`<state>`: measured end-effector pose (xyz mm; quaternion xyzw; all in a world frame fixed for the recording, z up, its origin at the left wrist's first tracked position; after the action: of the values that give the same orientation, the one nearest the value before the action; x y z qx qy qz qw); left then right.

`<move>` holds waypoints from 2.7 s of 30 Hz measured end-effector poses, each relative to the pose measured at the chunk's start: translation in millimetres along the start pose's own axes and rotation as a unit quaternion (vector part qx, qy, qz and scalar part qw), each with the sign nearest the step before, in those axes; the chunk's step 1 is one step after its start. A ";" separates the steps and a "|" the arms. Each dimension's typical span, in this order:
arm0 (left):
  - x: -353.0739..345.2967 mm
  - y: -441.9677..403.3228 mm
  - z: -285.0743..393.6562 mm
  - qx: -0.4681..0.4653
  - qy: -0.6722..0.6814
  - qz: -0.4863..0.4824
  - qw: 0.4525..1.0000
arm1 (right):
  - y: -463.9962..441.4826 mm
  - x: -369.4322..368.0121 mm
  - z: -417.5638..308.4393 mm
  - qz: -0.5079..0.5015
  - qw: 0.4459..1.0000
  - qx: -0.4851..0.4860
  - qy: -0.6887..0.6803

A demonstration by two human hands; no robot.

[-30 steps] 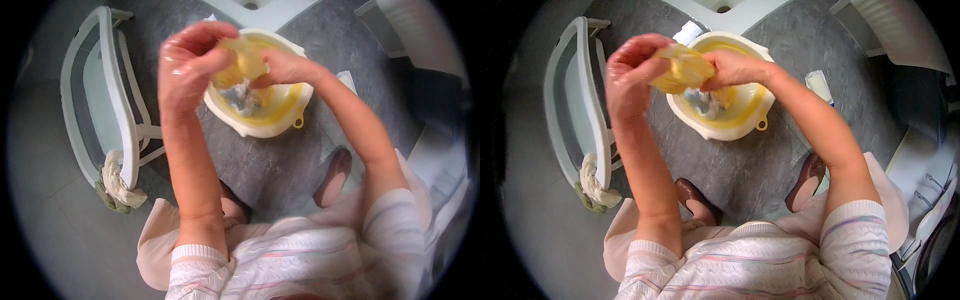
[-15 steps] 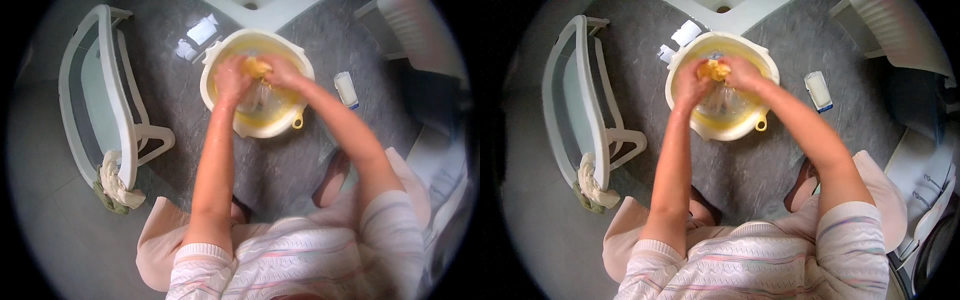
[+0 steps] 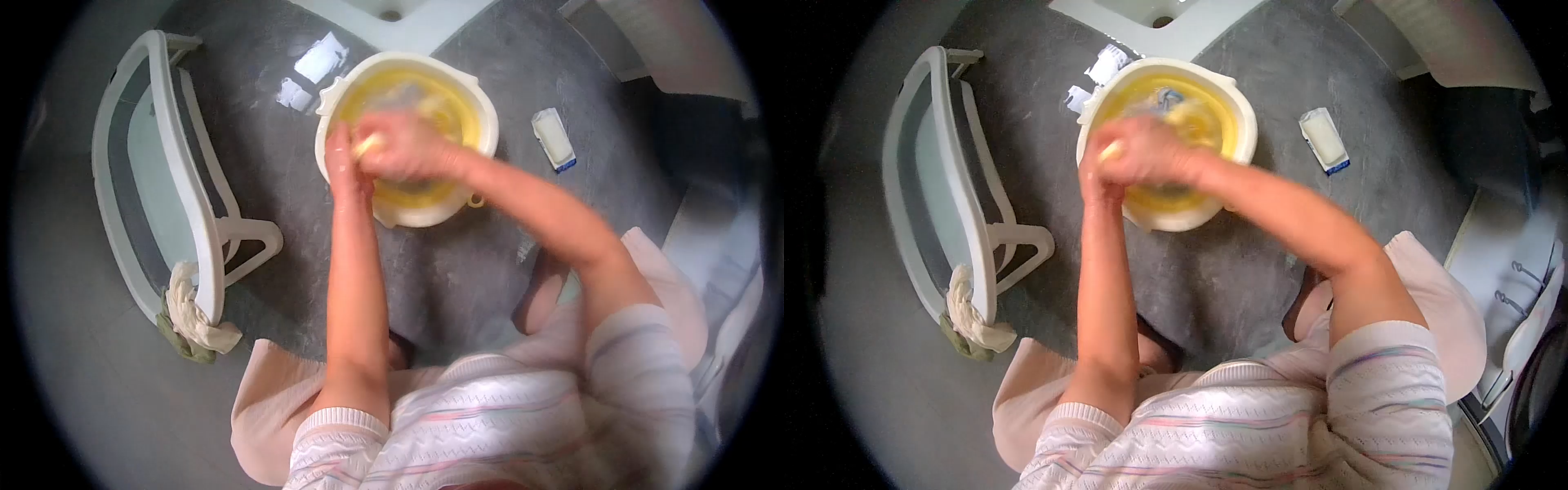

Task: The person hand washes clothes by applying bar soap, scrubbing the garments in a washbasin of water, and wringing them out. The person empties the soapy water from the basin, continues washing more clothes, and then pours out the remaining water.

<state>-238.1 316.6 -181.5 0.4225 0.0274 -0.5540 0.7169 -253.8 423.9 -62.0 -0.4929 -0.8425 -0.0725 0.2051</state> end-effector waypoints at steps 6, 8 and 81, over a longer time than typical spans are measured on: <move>-8.3 32.8 -6.3 0.019 0.212 -0.132 0.968 | 14.7 -49.4 -34.5 0.096 0.965 0.206 0.134; -4.4 13.9 -7.1 0.021 0.144 0.023 0.989 | -5.9 -29.9 16.3 0.072 0.991 -0.059 0.095; -49.1 45.9 -1.7 0.184 0.223 -0.259 0.922 | 47.5 -39.9 -103.3 -0.386 0.907 0.161 -0.038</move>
<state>-218.8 356.8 -131.4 0.6375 0.1927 -0.6070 0.4336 -167.5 382.3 11.1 -0.0917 -0.9743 0.0090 0.2054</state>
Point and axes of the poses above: each hand's wrist, its own y-axis away from the middle knuckle, its own x-axis out of the back of the hand, z = x × y, the point moved 7 cm from there along -y, towards the middle knuckle, and after that the axes turned 5 degrees about x, right-handed, at the moved point
